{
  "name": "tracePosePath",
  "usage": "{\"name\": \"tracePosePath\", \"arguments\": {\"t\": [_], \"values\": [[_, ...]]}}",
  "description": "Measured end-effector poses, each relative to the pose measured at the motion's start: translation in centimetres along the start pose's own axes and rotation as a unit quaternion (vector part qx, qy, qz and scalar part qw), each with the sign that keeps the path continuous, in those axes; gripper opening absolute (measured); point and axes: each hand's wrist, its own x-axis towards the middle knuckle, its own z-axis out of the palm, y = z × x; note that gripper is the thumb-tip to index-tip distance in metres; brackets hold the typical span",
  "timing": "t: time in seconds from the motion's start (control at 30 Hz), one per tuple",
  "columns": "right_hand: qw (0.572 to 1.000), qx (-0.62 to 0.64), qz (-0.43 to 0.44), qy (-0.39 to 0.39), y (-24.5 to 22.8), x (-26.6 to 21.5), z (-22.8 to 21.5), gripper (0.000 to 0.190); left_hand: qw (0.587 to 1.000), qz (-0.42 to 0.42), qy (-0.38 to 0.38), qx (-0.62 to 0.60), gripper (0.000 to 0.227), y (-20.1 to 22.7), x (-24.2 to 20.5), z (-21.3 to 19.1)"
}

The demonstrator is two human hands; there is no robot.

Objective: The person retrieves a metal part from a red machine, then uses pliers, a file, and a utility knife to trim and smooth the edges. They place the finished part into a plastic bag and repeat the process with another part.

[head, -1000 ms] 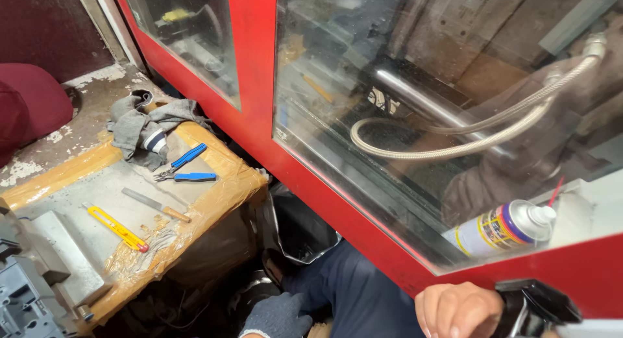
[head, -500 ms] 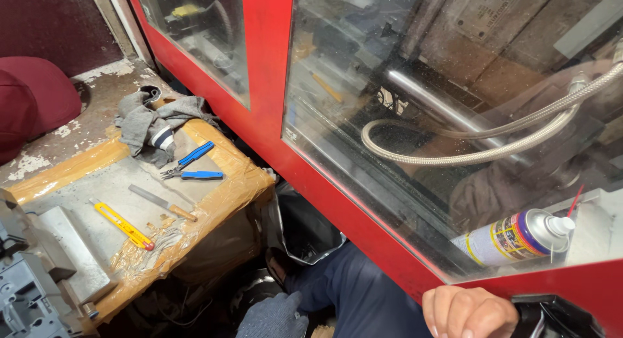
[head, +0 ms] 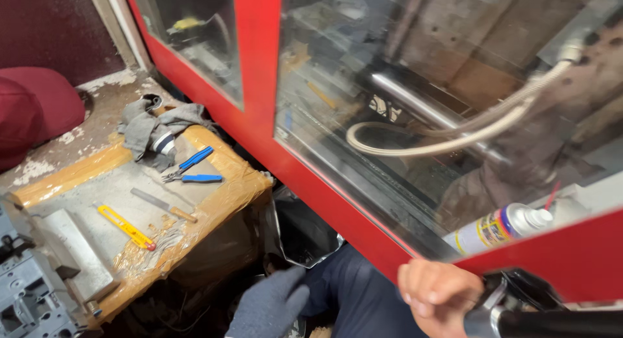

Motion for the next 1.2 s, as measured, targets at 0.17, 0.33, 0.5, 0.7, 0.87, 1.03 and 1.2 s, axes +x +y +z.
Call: {"name": "tracePosePath", "arguments": {"t": [0.17,0.33,0.5,0.7,0.87,1.03,1.2], "values": [[0.993,0.084,0.086,-0.005,1.1,1.9,1.3,0.06,0.961,0.138,0.128,-0.204,0.054,7.4,-0.3,-4.2],[0.939,0.106,0.274,0.178,4.6,1.3,1.3,0.064,0.859,0.415,0.166,-0.249,0.073,16.8,-2.2,-7.3],[0.834,0.053,0.431,0.341,5.9,1.2,1.5,0.038,0.894,0.348,0.085,-0.27,0.061,20.8,1.4,-10.1],[0.949,-0.121,0.162,0.241,3.0,6.5,-1.0,0.031,0.912,0.278,0.154,-0.26,0.047,16.4,5.9,-13.2],[0.941,-0.169,-0.027,0.291,4.4,17.2,-6.1,0.02,0.873,0.255,0.2,-0.364,0.041,14.6,8.1,-15.0],[0.868,-0.335,-0.005,0.366,10.2,28.4,-17.5,0.023,0.867,0.23,0.247,-0.366,0.041,12.9,9.9,-16.8],[0.645,-0.646,0.117,0.391,11.2,36.5,-29.5,0.027,0.87,0.267,0.303,-0.284,0.039,11.8,10.7,-17.2]]}}
